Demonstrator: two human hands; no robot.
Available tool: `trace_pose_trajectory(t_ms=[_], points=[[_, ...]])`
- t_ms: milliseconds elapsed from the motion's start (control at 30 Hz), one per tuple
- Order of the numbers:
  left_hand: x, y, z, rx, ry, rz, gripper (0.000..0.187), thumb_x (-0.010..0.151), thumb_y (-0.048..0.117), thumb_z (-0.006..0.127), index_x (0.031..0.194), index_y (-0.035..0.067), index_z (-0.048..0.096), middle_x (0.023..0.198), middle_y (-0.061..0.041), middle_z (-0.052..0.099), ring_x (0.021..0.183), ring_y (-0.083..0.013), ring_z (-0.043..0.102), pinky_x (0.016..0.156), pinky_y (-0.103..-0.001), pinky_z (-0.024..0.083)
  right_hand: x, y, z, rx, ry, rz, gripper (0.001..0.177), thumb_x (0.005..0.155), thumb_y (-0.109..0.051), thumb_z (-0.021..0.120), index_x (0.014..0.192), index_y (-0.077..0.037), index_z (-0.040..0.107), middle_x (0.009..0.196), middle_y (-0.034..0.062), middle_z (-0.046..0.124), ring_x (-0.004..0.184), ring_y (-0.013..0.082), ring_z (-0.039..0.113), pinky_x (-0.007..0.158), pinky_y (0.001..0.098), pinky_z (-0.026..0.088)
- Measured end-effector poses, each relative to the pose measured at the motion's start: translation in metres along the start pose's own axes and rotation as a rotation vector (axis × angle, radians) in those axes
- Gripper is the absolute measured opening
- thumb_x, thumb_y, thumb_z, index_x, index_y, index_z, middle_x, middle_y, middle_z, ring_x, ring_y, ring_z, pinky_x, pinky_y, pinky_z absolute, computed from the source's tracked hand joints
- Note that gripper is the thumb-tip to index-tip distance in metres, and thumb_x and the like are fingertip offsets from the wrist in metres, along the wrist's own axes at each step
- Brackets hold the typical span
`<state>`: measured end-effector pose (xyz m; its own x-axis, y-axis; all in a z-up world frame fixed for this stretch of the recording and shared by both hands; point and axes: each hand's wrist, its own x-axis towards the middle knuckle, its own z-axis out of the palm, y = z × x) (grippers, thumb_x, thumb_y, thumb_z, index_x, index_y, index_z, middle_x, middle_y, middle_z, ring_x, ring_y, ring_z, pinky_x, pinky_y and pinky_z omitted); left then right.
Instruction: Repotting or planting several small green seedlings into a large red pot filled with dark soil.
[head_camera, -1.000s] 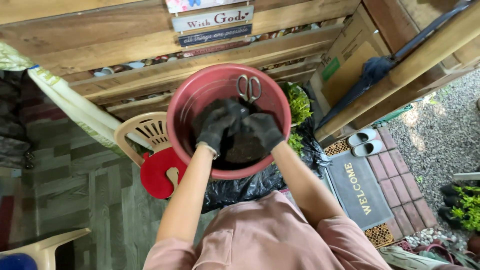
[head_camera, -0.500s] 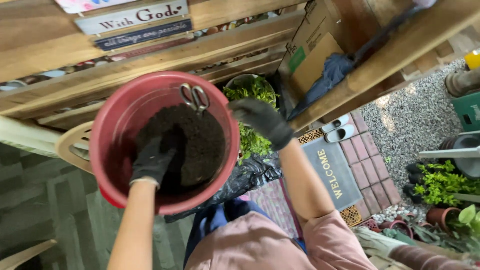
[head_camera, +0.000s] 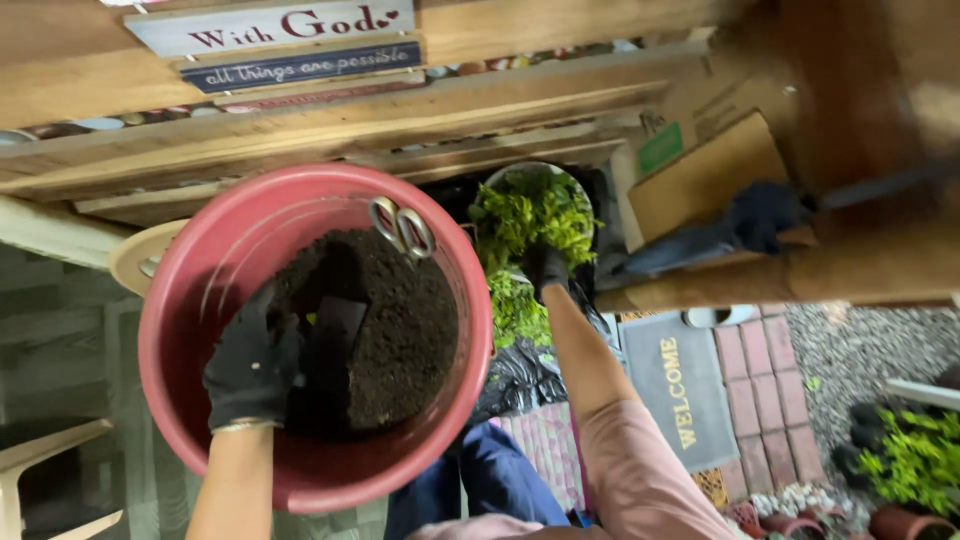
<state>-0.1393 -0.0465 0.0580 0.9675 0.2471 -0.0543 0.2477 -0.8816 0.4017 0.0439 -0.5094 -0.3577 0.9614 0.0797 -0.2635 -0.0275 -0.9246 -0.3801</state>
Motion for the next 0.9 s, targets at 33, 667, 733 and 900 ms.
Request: trace_pose_trajectory(t_ms=[33,667,733,900], points=[[-0.001,-0.006,0.003,0.004,0.007,-0.007,0.06,0.092,0.033,0.066,0.148,0.019,0.053,0.129,-0.024,0.066,0.113,-0.047,0.062,0.09,-0.059,0.051,-0.002,-0.009,-0.002,0.002,-0.002,-0.01,0.043,0.088,-0.054,0.07,0.107,-0.016,0.076,0.111,0.018,0.071,0.105,0.0416,0.066,0.086,0.0516,0.054],[-0.003,-0.021,0.016,0.086,0.003,0.061,0.05,0.095,0.038,0.061,0.141,0.018,0.055,0.118,-0.018,0.069,0.107,-0.0433,0.065,0.083,-0.058,0.053,0.006,0.046,0.004,1.26,0.343,0.294,0.02,0.082,-0.013,0.089,0.097,-0.007,0.078,0.09,0.0032,0.075,0.074,0.0159,0.064,0.064,0.0337,0.052],[-0.001,-0.017,0.015,0.094,0.011,0.068,0.049,0.095,0.039,0.061,0.139,0.018,0.055,0.118,-0.018,0.069,0.107,-0.0432,0.066,0.083,-0.057,0.054,-0.009,0.034,-0.029,1.22,0.342,0.318,0.02,0.08,-0.01,0.087,0.098,-0.01,0.078,0.091,-0.0015,0.075,0.075,0.0109,0.065,0.063,0.0297,0.053],[0.003,-0.011,0.014,0.083,-0.03,0.01,0.046,0.095,0.038,0.06,0.136,0.018,0.06,0.121,-0.019,0.068,0.105,-0.044,0.066,0.086,-0.058,0.054,-0.063,-0.014,-0.121,1.587,0.291,0.321,0.034,0.084,-0.01,0.08,0.116,-0.012,0.068,0.103,-0.0005,0.072,0.076,0.0171,0.066,0.061,0.0333,0.054]])
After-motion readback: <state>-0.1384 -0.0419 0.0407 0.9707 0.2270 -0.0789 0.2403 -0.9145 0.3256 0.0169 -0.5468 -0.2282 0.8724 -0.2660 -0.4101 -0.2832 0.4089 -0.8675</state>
